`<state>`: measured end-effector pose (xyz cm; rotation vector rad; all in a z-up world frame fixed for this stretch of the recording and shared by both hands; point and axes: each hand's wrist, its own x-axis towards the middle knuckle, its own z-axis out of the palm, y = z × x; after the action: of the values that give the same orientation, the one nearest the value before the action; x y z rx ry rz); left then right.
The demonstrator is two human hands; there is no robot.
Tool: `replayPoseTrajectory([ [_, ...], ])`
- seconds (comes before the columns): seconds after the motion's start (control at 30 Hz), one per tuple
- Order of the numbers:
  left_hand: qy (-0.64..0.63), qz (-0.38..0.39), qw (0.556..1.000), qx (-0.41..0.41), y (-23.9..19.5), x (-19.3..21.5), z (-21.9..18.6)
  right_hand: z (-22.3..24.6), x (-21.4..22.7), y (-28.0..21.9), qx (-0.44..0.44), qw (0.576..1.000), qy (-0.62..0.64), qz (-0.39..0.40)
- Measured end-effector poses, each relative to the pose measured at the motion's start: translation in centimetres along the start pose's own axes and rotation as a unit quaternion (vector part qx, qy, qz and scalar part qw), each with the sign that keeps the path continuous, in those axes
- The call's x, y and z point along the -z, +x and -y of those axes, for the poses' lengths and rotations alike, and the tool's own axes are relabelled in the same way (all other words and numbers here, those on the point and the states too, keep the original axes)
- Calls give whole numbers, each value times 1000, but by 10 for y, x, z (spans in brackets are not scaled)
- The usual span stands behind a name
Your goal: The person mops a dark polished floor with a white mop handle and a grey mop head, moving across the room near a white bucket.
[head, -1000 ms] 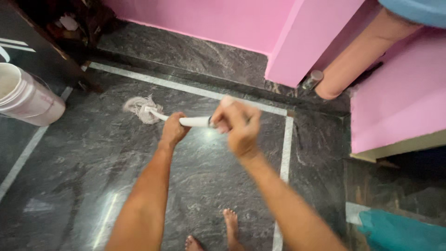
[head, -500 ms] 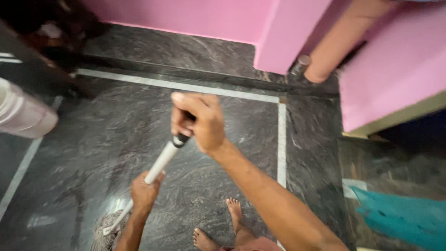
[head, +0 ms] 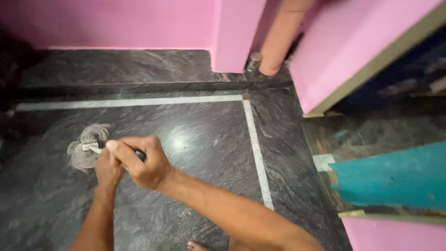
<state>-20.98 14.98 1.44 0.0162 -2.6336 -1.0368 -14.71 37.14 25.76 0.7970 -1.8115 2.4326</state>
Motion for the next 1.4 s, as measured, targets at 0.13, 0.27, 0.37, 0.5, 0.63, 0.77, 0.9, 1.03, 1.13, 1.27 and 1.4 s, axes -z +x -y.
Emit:
replayPoseTrajectory([
  [0.13,-87,-16,995,-51,-13,-21,-73,61,37,-21,22,996,-89,-9],
  [0.27,-177,128,976,13,-34,-51,-154,147,79,-50,22,994,-89,-66],
  [0.37,-198,151,968,27,-27,-74,-165,147,87,-45,57,989,-73,-114],
  [0.5,-200,60,977,-31,6,-92,-124,83,107,-26,56,985,-117,-115],
  [0.63,-75,60,994,57,50,-77,-80,2,101,6,8,995,-70,-71],
  [0.77,3,78,995,-55,54,-81,-98,1,115,-2,1,999,-23,-40],
  [0.9,-189,140,969,-80,27,-101,-203,92,180,-19,183,961,-204,-45],
  [1.03,-276,164,945,-68,0,-124,-299,192,218,-40,-32,997,-51,-50],
  [1.13,-314,127,940,-47,21,-142,-292,174,217,-9,34,997,0,-62],
  [1.27,-263,76,962,-7,90,-137,-233,114,201,86,188,975,-100,-67],
  [1.4,-288,-39,947,-138,100,-126,-260,110,187,109,154,985,-75,0],
])
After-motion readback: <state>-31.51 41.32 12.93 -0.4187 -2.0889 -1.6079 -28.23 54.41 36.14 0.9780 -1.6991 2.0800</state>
